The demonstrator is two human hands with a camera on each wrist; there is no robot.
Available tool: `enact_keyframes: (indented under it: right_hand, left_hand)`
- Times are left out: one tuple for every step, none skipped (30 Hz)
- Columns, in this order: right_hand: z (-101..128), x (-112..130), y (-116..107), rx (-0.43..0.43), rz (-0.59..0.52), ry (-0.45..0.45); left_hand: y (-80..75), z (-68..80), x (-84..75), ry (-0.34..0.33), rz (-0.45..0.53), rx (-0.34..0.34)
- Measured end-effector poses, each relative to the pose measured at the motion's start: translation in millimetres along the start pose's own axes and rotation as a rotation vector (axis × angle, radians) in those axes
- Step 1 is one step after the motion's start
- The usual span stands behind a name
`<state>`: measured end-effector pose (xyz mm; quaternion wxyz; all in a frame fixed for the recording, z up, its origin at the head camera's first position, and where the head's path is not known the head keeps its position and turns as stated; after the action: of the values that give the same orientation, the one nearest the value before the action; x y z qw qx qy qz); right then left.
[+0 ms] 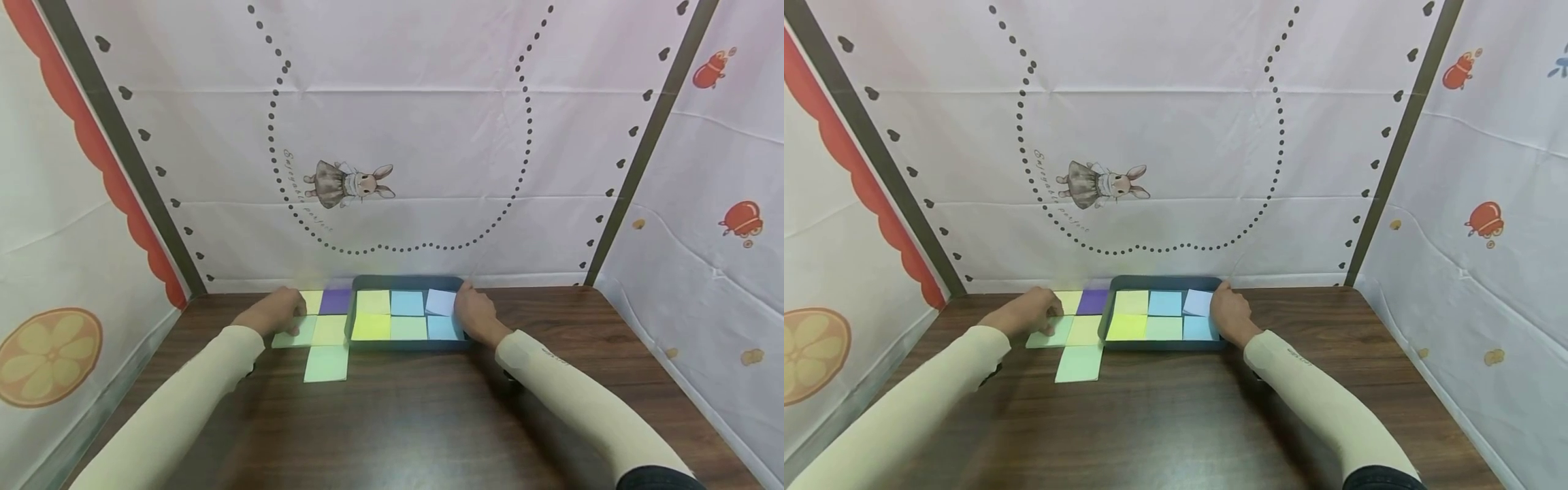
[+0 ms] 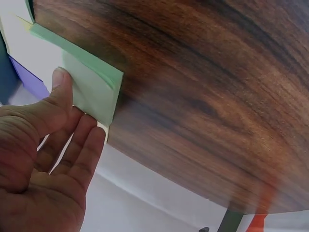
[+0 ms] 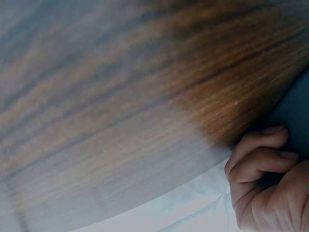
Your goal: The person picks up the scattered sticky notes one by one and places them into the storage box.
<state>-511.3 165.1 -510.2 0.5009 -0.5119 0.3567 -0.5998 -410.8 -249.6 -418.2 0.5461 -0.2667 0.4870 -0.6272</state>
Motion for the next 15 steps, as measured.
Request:
enact_keyframes:
  right_hand:
    - [-1.1,-0.7,0.1,-0.005,0.004,-0.001]
    - [-1.8,-0.8,0.1,-0.007,0.008,0.000]
    - [-3.8,-2.0,1.3,-0.013,0.012,-0.003]
    - [-3.1,-1.3,0.5,-0.012,0.010,-0.003]
    - [4.5,2.2,-3.1,-0.018,0.011,-0.009]
    - [5.8,3.2,-4.1,-0.013,0.010,-0.007]
    - [7.3,4.2,-5.4,-0.009,0.004,-0.003]
    - [9.1,5.2,-6.1,-0.010,0.000,0.000]
    - [12.4,7.2,-8.3,-0.008,-0.003,0.004]
    - [13.7,7.8,-9.2,-0.009,-0.003,0.008]
    - [17.3,10.0,-11.4,-0.005,0.004,0.013]
    - [12.3,8.0,-8.8,0.005,-0.005,0.026]
    - [15.5,9.7,-10.5,0.004,-0.006,0.027]
    - [19.3,11.5,-12.3,0.003,-0.005,0.027]
    - [23.9,14.0,-14.6,0.009,-0.004,0.029]
  left_hand:
    - [-0.4,0.8,0.3,0.004,-0.001,-0.003]
    - [-0.7,1.9,0.7,0.007,0.001,-0.006]
    - [-1.0,2.5,1.6,0.011,0.002,-0.010]
    - [-1.0,3.2,2.6,0.012,0.006,-0.012]
    - [-0.8,3.6,3.9,0.016,0.010,-0.012]
    - [-0.5,3.9,5.3,0.019,0.013,-0.013]
    - [-0.3,4.2,6.8,0.020,0.024,-0.012]
    - [0.0,4.5,8.5,0.020,0.035,-0.011]
    - [0.4,4.4,10.2,0.020,0.041,-0.009]
    - [0.6,4.9,11.5,0.021,0.051,-0.005]
    - [0.6,5.6,12.8,0.019,0.063,-0.002]
    - [0.7,6.1,13.9,0.021,0.072,0.001]
    - [0.6,6.8,14.8,0.021,0.082,0.004]
    - [0.4,7.7,15.4,0.022,0.086,0.007]
    - [0.1,8.6,15.7,0.023,0.090,0.008]
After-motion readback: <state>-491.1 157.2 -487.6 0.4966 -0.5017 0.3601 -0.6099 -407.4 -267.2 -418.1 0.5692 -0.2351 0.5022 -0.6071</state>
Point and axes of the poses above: each hand's wrist, its own z-axis away from the middle knuckle, its own y-axis out of the palm, x = y × z, the point moved 6 cm from there along -z, towards the middle knuckle, and after that the axes turned 12 degrees about x, right-handed, at the moved point
